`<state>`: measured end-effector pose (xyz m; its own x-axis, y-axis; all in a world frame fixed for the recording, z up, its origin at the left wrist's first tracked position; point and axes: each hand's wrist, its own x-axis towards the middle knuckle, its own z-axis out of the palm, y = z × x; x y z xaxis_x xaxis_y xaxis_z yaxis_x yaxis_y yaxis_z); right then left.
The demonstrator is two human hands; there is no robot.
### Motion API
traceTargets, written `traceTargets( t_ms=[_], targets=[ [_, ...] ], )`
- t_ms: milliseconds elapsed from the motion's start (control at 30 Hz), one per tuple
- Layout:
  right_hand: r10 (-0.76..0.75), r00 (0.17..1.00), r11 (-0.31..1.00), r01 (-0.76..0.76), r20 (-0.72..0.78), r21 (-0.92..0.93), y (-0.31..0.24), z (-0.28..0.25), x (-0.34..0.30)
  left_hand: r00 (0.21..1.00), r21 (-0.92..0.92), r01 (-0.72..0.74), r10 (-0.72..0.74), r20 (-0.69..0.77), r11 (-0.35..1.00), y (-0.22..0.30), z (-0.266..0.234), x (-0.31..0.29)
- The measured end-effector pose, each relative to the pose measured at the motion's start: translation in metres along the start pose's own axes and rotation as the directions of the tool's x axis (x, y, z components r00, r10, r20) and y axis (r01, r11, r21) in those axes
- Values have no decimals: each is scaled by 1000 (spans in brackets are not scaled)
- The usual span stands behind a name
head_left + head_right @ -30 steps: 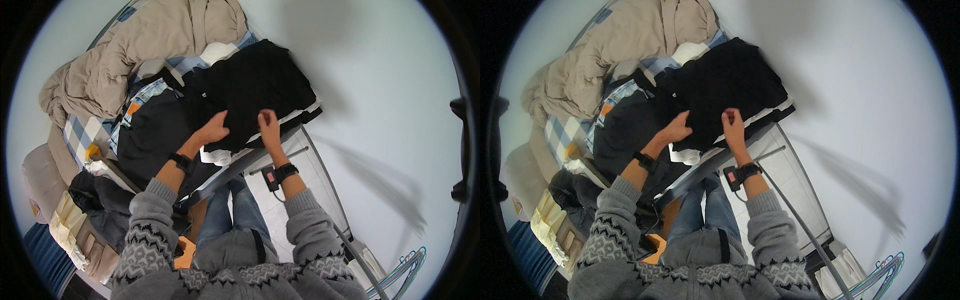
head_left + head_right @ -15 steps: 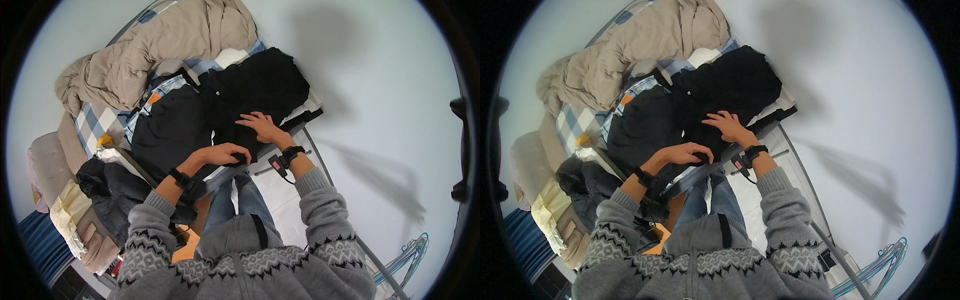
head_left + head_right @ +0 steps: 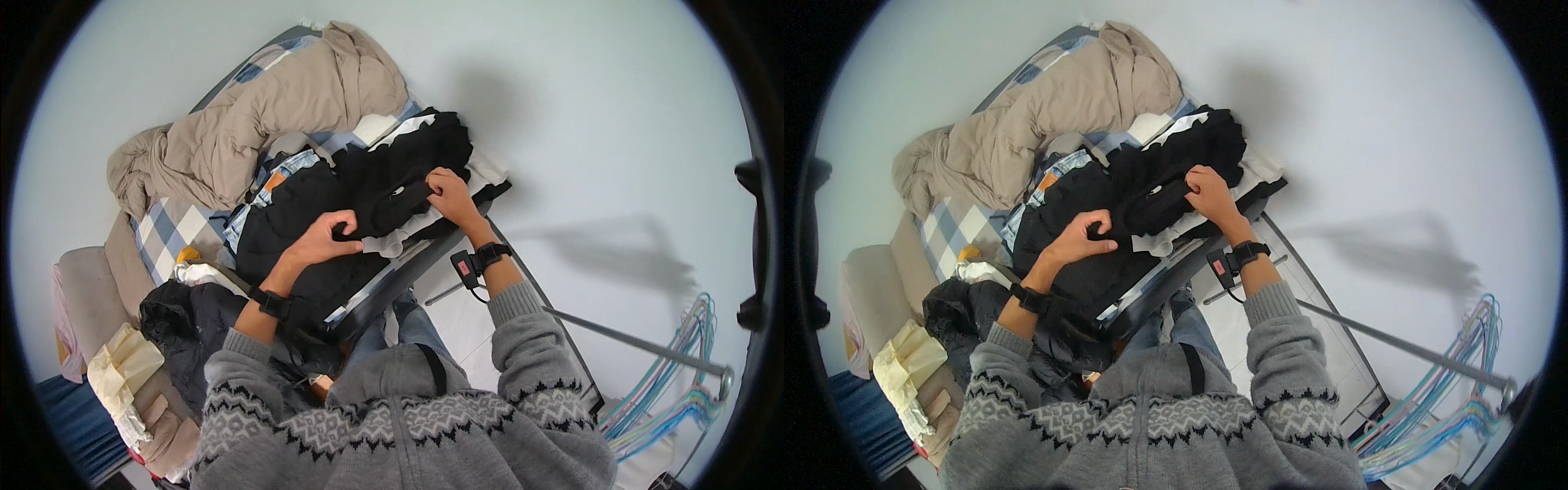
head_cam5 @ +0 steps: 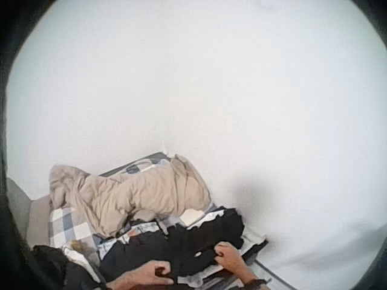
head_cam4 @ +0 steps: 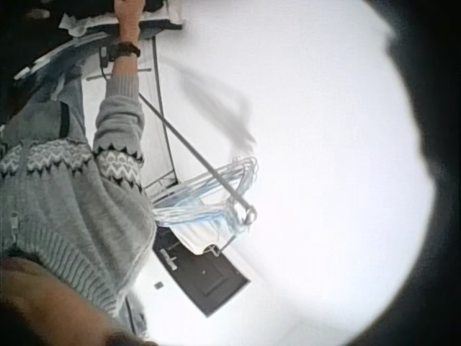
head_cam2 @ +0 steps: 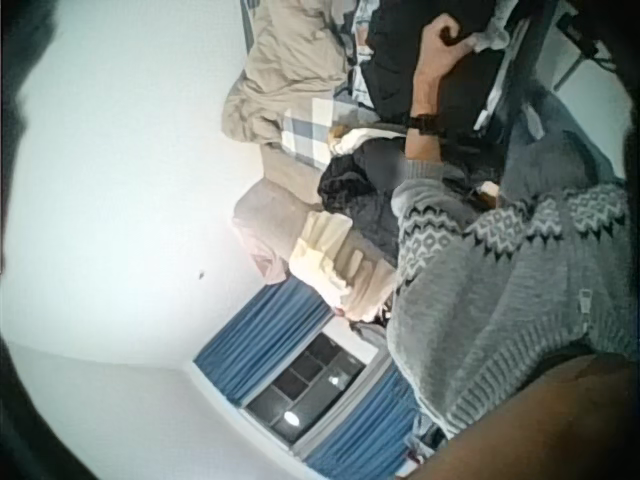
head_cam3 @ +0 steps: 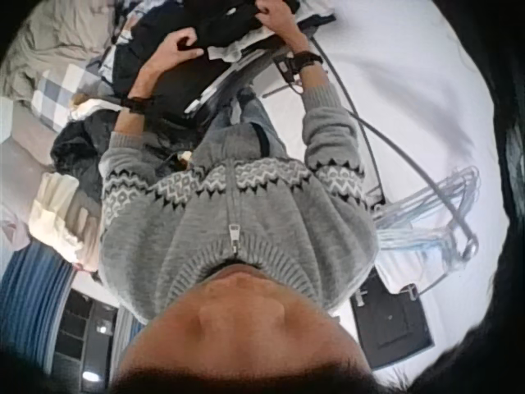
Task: The person picks up shirts from a pile on a bed, places each on a hanger, and hangs them on a metal clothing rack. The person handles white and black shirts one at a time, repeating the same sequence for each item.
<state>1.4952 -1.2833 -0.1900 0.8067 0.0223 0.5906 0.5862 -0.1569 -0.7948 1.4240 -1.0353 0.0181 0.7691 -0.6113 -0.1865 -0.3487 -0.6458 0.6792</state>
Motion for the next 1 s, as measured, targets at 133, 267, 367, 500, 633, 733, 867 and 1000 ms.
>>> traceTargets(
  t_ms=[133, 267, 367, 500, 633, 733, 867, 1000],
  targets=[
    [-131, 988, 991, 129, -84, -31, -50, -25, -17, 991, 156, -47, 65, -115, 987, 12, -2, -7],
    [-256, 943, 965, 233, -214, -124, -106, -59, -26, 909, 337, -166, 276, -312, 927, 39, -16, 2],
    [49, 994, 979, -67, -95, -191, -146, -90, -46, 873, 506, -244, 414, -257, 828, 71, -23, 11],
    [49, 946, 991, -86, -319, -102, -197, -120, -82, 886, 485, -277, 416, -204, 830, 122, 1, 20],
    [4, 863, 972, -122, -506, -200, -244, -138, -119, 750, 414, -617, 659, 51, 670, 172, 24, 20],
    [19, 801, 954, -194, -599, -230, -276, -149, -154, 721, 423, -690, 601, 343, 587, 200, 35, 18],
    [31, 729, 937, -259, -684, -234, -310, -152, -201, 616, 311, -777, 556, 559, 548, 223, 58, 21],
    [110, 675, 888, -396, -729, -232, -340, -154, -257, 410, 58, -881, 698, 587, 469, 247, 98, 29]
  ],
)
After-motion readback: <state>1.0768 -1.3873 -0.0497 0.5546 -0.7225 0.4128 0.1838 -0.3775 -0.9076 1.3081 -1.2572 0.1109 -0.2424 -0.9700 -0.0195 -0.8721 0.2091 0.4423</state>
